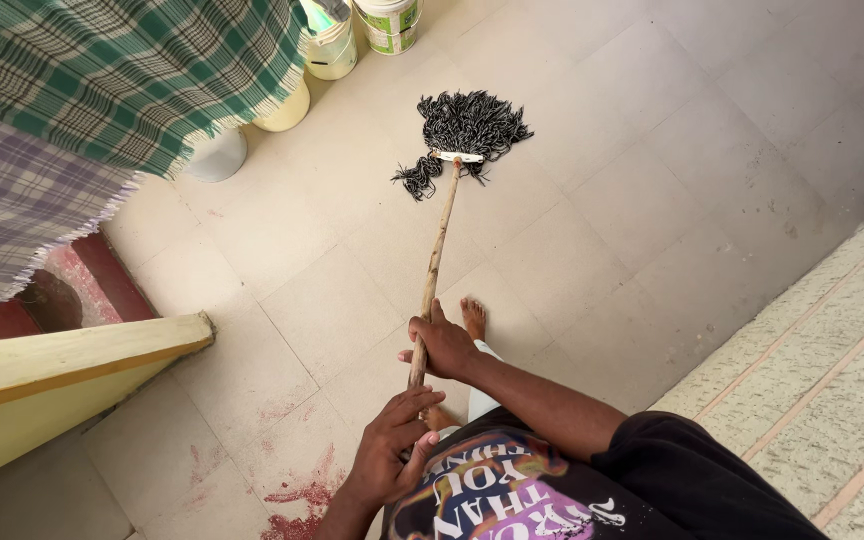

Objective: The person mops a red stain from a tiled floor using a mop, pushing and pulling it across the liquid and the surrounding floor surface.

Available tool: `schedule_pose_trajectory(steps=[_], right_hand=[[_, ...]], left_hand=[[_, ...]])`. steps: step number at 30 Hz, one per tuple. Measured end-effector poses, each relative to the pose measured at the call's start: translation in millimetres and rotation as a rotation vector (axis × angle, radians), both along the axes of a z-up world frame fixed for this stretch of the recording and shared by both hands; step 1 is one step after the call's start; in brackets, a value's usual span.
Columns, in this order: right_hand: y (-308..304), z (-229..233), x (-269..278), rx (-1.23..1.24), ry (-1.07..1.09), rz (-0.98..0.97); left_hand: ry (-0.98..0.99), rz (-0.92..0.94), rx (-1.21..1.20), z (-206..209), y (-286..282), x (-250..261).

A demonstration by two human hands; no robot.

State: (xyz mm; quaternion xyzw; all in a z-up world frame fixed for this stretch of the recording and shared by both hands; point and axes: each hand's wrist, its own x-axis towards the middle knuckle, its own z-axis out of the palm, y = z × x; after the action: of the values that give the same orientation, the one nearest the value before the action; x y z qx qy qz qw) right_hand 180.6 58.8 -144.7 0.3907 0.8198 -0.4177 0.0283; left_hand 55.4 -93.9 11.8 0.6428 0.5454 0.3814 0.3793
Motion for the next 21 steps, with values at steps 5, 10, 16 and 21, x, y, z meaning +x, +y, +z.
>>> schedule_pose_trajectory(steps=[5,10,16,21], right_hand=[[69,-15,12,-0.002,-0.096,-0.002],[156,-25,38,0.011,-0.081,-0.053],[259,-22,78,0.124,-0.005,-0.066],[287,-14,95,0.198,0.062,-0.032]], left_hand=[[-0.006,-0.108,-0.002,-14,70,11],[0.013,-0.119,0.061,-26,160,37],[0.09,-0.073,0.198,-47,274,78],[0.052,-0.027,0.176,-61,307,101]])
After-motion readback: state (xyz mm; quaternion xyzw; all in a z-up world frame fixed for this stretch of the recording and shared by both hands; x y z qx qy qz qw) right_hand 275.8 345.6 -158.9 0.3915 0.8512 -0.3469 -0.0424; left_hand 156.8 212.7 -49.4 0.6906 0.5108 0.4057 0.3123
